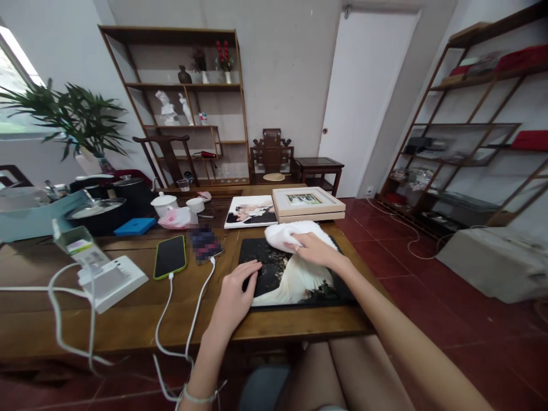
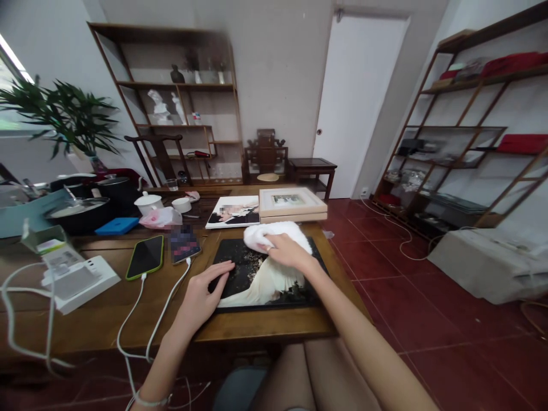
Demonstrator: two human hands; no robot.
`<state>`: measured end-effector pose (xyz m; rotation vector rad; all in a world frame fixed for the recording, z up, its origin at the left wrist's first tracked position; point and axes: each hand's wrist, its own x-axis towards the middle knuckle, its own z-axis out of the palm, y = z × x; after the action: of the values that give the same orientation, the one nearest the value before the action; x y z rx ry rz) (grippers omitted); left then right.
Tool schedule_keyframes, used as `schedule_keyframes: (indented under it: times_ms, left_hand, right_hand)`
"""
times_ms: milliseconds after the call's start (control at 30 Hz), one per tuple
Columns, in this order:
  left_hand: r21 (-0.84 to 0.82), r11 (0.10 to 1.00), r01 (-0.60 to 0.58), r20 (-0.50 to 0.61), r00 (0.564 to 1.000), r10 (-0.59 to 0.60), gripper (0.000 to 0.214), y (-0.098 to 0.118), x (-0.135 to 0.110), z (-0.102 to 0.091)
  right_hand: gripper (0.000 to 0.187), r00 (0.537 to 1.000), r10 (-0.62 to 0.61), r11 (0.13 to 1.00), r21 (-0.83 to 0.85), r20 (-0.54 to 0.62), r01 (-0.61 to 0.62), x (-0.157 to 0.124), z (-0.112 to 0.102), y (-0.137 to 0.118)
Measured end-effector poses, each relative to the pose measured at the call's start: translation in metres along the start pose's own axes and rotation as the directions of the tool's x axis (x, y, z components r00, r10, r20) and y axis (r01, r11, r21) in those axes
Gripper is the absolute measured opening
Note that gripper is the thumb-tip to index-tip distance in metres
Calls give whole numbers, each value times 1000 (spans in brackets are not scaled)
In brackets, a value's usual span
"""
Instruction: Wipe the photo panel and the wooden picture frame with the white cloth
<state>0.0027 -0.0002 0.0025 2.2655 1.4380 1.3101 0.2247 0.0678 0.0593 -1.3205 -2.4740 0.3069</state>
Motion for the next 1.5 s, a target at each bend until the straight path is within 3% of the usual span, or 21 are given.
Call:
schedule_keyframes:
  times_ms: [133,233,400,533,633,800,1000,1167,1333,1500]
  left_hand:
    - [12,1000,9,-10,1000,-9,25,-2,0,1]
    - [13,1000,11,-6,1000,-11,26,-2,0,1]
    - [11,1000,22,0,1000,-22,26,-1,0,1]
    - [11,999,30,3,1000,-30,26,0,0,0]
    - [12,1000,26,2,1000,-26,26,0,0,0]
    - [19,1000,3,-5,1000,-3,25,-2,0,1]
    - [18,1000,-5,4,1000,5,25,-3,0,1]
    - [14,1000,-10,-1,1000,10,26,-4,0,0]
    - [16,1000,-6,-7,1000,6,26,-5,0,1]
    - [15,1000,-2,-11,1000,2,26,-5,1,1]
  right_hand:
    - [32,988,132,991,-13,-76,-133,-23,-15,37]
    - [30,979,184,982,-27,-86,-187,-43,-18,44]
    - [28,978,205,975,-77,-27,-207,-97,-10,18]
    - [26,977,172,984,-58,126,-166,-148,-13,-13]
    - [29,966,155,987,15,207,-161,-170,-20,-24]
    - [30,957,201,974,62,208,-218,-155,-27,-12]
    - [28,994,111,994,-25,6,-111,-87,-24,28]
    - [21,993,87,993,-72,-73,-92,-47,-17,49]
    - [23,991,98,988,-107,-93,-108,-72,-3,31]
    - [22,986,150,984,-106,76,-142,-139,-5,-8]
